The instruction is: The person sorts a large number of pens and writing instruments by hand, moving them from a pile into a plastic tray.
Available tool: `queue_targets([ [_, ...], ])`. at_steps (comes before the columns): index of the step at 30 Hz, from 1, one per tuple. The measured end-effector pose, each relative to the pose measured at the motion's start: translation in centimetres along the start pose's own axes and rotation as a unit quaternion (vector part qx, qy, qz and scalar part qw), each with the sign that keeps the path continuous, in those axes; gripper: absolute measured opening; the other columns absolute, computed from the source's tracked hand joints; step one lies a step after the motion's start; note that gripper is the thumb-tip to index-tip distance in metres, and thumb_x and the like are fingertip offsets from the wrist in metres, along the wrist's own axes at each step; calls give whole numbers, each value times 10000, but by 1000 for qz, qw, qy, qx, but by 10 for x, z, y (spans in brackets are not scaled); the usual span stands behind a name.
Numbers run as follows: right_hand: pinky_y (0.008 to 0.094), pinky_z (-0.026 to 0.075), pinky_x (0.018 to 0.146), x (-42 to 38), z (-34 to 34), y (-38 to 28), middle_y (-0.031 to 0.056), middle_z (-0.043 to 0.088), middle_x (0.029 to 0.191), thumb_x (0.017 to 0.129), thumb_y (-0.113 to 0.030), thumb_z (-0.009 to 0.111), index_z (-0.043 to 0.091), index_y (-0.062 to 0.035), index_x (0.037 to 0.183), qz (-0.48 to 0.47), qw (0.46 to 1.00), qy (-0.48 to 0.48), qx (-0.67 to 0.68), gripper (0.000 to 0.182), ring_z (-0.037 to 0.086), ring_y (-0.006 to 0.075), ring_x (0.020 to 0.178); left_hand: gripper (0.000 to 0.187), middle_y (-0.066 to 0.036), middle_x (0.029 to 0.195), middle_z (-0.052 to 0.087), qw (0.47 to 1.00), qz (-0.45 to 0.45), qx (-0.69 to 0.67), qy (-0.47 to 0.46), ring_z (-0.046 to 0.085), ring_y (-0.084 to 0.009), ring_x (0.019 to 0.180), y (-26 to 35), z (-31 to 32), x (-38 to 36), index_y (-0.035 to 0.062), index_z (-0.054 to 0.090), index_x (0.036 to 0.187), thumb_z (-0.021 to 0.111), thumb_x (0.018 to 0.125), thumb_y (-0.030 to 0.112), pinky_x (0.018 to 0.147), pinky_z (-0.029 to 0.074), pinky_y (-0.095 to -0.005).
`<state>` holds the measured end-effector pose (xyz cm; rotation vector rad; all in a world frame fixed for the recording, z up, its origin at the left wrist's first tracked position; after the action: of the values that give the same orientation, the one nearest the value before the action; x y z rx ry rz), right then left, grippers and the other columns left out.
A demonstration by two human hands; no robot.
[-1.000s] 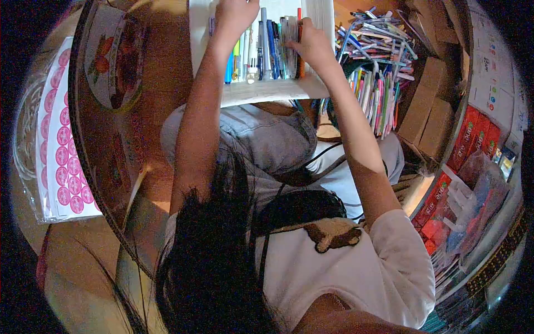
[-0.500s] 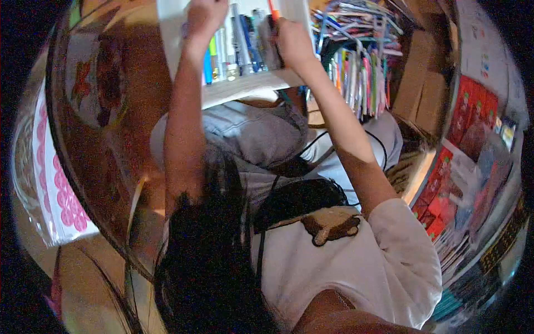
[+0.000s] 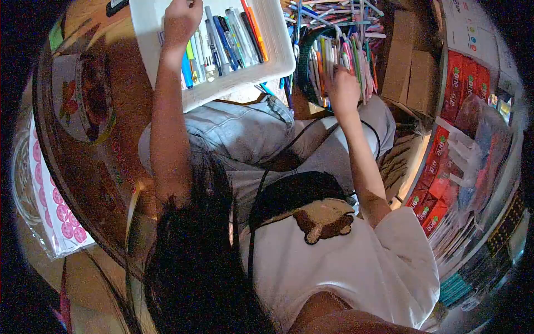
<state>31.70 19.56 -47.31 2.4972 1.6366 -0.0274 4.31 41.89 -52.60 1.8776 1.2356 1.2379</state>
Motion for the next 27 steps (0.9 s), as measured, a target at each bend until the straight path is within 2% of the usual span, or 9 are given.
queue_targets([
  [4, 441, 492, 636, 2, 14, 5, 195, 621, 776, 756, -289, 639, 549, -34, 983, -1, 1000, 7, -7, 353, 615, 353, 713, 133, -165, 811, 611, 1000, 15, 2, -4, 596, -277, 749, -1, 0, 0, -9, 600, 888, 490, 818, 18, 682, 471, -318],
  [11, 406, 482, 650, 0, 15, 9, 215, 613, 732, 753, -206, 639, 600, 10, 888, 22, 998, -10, 59, 257, 616, 350, 707, 120, -123, 813, 620, 1000, -8, 0, -4, 594, -223, 708, -5, 2, 0, -5, 602, 882, 504, 833, 44, 644, 472, -299],
  [13, 397, 475, 641, 2, 15, 22, 215, 614, 735, 751, -195, 640, 621, 23, 866, -4, 992, 4, 128, 247, 615, 349, 708, 161, -113, 805, 634, 999, -36, 4, -21, 605, -197, 706, -17, 4, -2, 65, 622, 936, 504, 842, 120, 660, 471, -285],
  [15, 341, 469, 618, 8, -17, 8, 192, 630, 753, 740, -248, 669, 641, 16, 883, 37, 984, -25, 171, 302, 630, 282, 677, 206, -103, 797, 649, 998, -60, 10, -33, 615, -170, 703, -18, -1, 4, 135, 643, 989, 505, 850, 196, 676, 469, -272],
  [16, 342, 468, 607, 13, -23, 9, 186, 633, 734, 733, -247, 678, 641, 27, 862, 42, 977, -27, 208, 306, 622, 267, 643, 204, -101, 800, 650, 984, -161, 28, -70, 617, -167, 716, -14, -5, 6, 138, 646, 984, 511, 838, 182, 680, 469, -278],
  [17, 344, 466, 596, 17, -42, -1, 180, 636, 716, 726, -246, 687, 641, 38, 841, 48, 968, -31, 243, 311, 613, 251, 609, 203, -109, 814, 650, 992, -94, 81, -16, 626, -184, 735, -12, -6, 5, 118, 644, 975, 513, 836, 186, 688, 473, -281],
  [19, 263, 441, 561, 41, -39, -4, 98, 646, 700, 731, -214, 705, 650, 25, 832, 30, 927, -30, 371, 265, 567, 115, 601, 200, -158, 818, 633, 987, -142, 65, -37, 621, -300, 771, -15, -8, 4, 90, 657, 879, 495, 801, 179, 717, 487, -380],
  [22, 240, 428, 550, 87, -42, -43, 63, 635, 709, 758, -203, 686, 645, 29, 847, -26, 862, -88, 498, 252, 533, 85, 600, 189, -149, 814, 640, 986, -125, 79, -70, 625, -292, 774, -13, -12, -1, 92, 656, 907, 516, 804, 165, 707, 490, -365],
  [27, 222, 420, 546, 164, -2, -130, -2, 575, 680, 767, -194, 691, 633, 31, 810, -98, 852, -140, 495, 236, 516, 66, 605, 202, -150, 929, 637, 979, -168, 77, -81, 621, -280, 885, -12, -17, 4, 80, 632, 975, 510, 840, 167, 773, 478, -335],
])
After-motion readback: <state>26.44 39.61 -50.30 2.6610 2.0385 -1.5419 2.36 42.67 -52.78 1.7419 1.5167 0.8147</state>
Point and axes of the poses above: each hand's wrist, its own x-axis towards the middle knuckle, its own z-axis out of the palm, y = z × x, the point moved 1 cm from there along x, towards the middle knuckle
